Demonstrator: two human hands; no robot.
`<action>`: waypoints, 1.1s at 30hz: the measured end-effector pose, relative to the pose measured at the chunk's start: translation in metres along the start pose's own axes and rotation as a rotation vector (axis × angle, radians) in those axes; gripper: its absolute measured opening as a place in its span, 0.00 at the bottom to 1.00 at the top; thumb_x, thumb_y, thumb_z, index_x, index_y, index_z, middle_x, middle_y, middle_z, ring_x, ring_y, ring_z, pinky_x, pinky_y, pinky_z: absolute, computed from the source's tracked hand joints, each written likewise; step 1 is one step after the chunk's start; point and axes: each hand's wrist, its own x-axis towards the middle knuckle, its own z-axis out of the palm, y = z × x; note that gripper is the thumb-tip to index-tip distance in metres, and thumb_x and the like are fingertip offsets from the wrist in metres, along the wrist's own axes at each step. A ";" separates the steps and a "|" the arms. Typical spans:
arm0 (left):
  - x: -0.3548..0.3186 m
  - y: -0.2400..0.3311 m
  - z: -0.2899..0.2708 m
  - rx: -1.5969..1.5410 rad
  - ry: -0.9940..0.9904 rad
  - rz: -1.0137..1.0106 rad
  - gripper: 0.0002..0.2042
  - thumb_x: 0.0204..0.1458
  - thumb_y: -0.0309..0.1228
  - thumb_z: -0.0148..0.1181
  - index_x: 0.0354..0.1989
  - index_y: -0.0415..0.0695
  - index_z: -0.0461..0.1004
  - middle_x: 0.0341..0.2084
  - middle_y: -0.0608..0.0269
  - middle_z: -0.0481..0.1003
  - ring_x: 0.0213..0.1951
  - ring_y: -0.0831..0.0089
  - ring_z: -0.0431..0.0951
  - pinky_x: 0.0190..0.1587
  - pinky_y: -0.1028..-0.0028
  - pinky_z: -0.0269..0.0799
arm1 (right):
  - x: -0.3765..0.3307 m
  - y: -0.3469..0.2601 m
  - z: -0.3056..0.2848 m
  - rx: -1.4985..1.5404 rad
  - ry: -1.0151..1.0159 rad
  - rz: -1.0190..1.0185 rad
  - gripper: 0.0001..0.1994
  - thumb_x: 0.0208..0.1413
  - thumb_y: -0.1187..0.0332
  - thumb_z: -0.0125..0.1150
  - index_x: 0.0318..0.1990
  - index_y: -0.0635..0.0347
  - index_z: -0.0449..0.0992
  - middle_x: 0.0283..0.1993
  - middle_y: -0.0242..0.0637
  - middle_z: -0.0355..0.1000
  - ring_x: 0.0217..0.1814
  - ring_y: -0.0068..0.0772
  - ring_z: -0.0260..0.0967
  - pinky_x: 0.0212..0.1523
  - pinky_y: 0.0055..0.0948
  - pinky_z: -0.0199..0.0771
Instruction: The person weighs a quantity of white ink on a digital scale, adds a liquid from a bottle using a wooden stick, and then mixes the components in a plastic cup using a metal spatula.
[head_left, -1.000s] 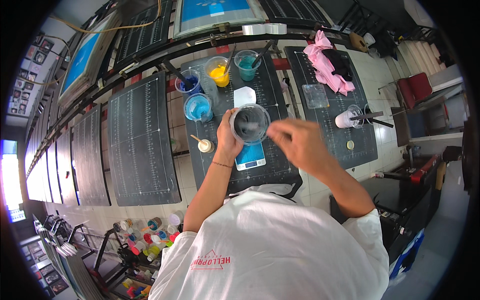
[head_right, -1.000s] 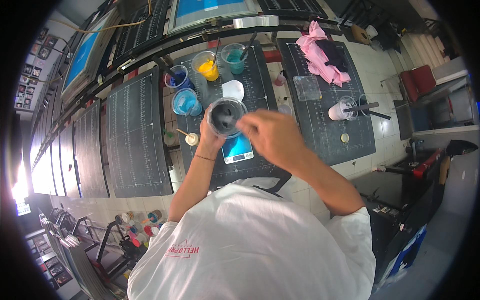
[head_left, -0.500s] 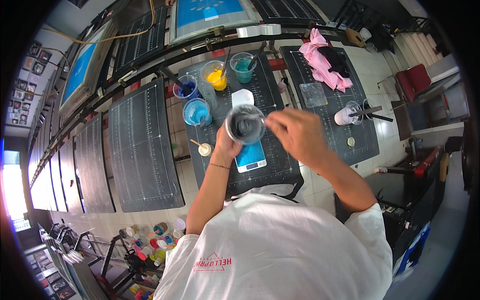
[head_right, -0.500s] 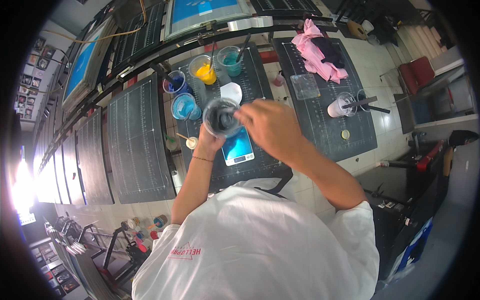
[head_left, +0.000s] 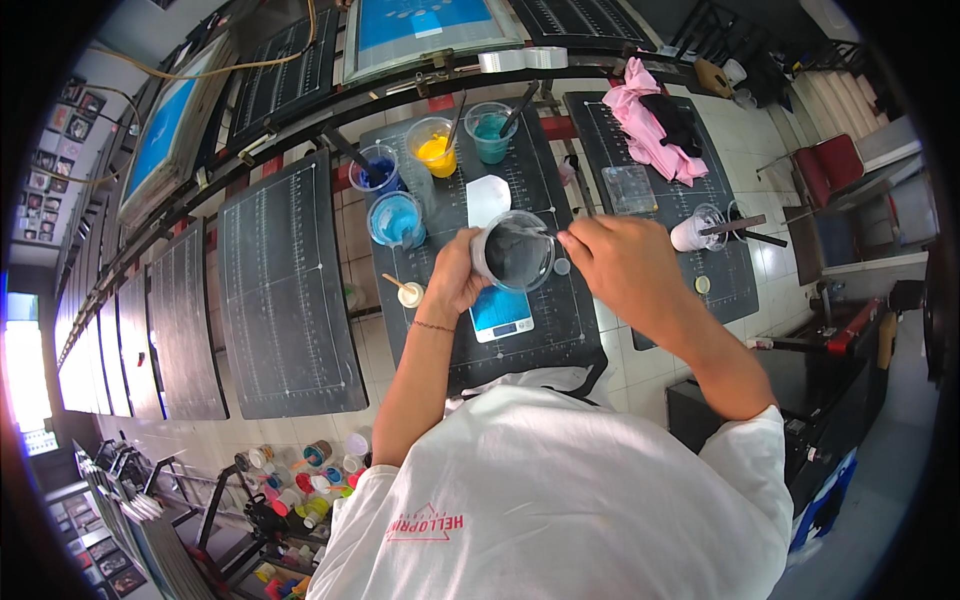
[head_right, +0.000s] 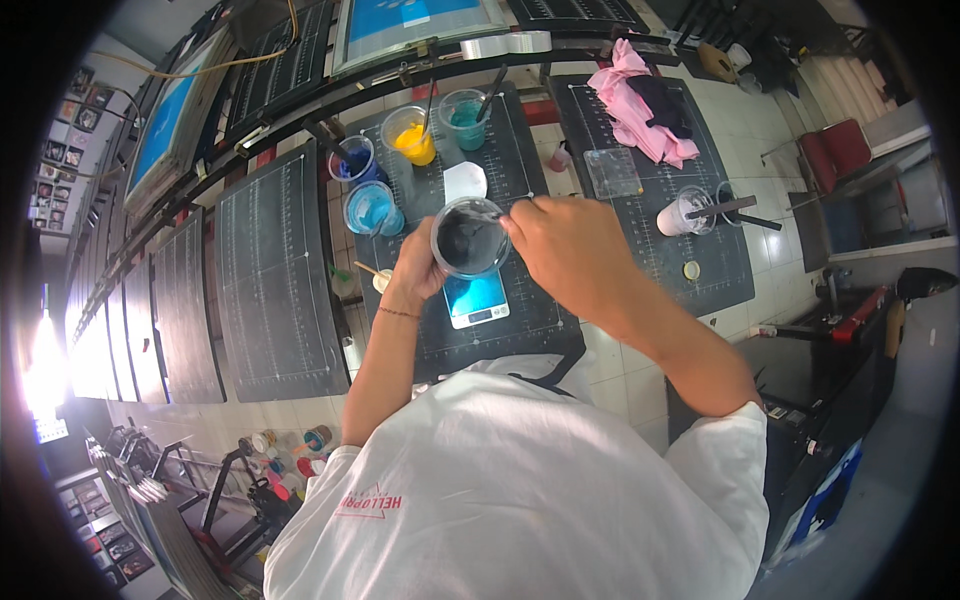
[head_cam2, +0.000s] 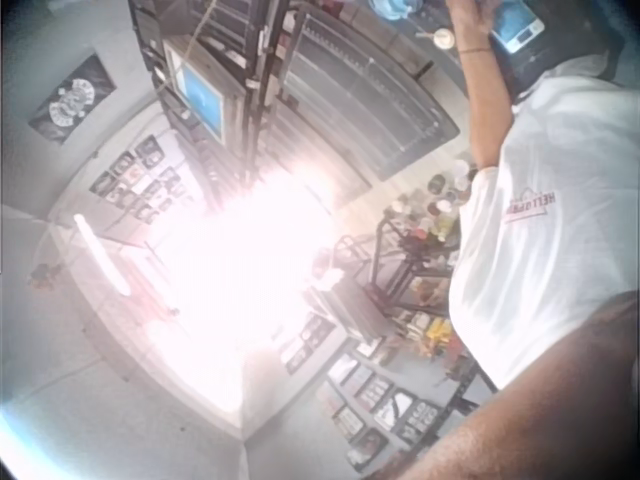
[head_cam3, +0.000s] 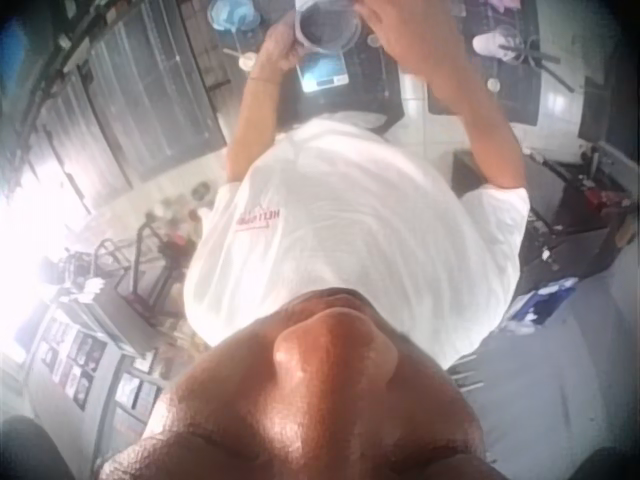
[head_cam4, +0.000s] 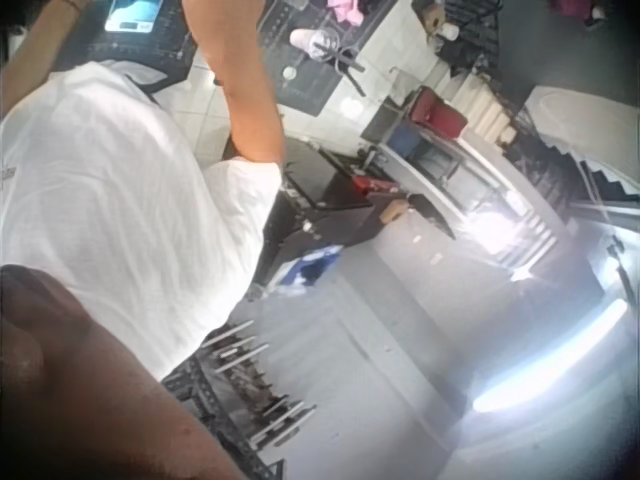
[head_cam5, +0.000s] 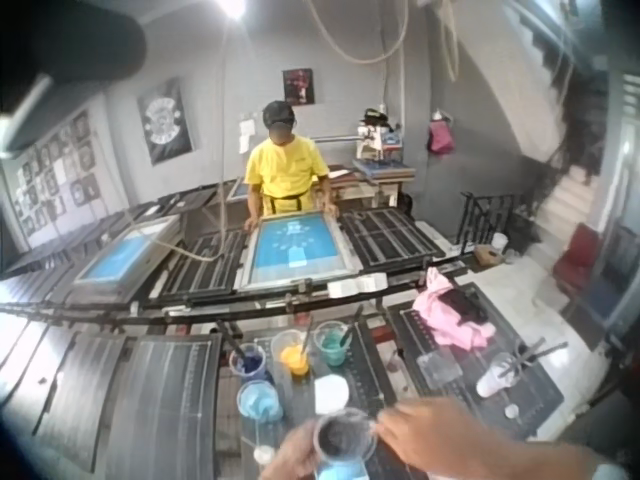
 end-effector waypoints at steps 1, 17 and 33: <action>0.000 0.002 0.007 -0.081 0.070 0.056 0.18 0.68 0.35 0.39 0.52 0.32 0.69 0.41 0.51 0.78 0.40 0.64 0.84 0.39 0.68 0.87 | -0.005 -0.004 0.001 0.012 -0.007 0.041 0.12 0.62 0.64 0.61 0.27 0.59 0.75 0.21 0.37 0.72 0.23 0.42 0.73 0.24 0.39 0.71; 0.001 -0.016 0.009 -0.144 -0.085 0.120 0.21 0.70 0.37 0.36 0.56 0.33 0.69 0.50 0.49 0.77 0.50 0.60 0.81 0.52 0.61 0.82 | -0.009 -0.010 -0.008 0.263 -0.142 -0.096 0.12 0.60 0.63 0.64 0.29 0.61 0.77 0.24 0.41 0.73 0.25 0.45 0.73 0.24 0.38 0.69; -0.009 -0.012 0.010 -0.097 -0.192 -0.116 0.20 0.69 0.36 0.39 0.54 0.33 0.71 0.45 0.51 0.79 0.44 0.66 0.84 0.46 0.70 0.85 | 0.004 -0.013 -0.012 0.130 -0.201 -0.250 0.13 0.60 0.61 0.61 0.27 0.58 0.74 0.25 0.35 0.73 0.29 0.41 0.75 0.31 0.37 0.75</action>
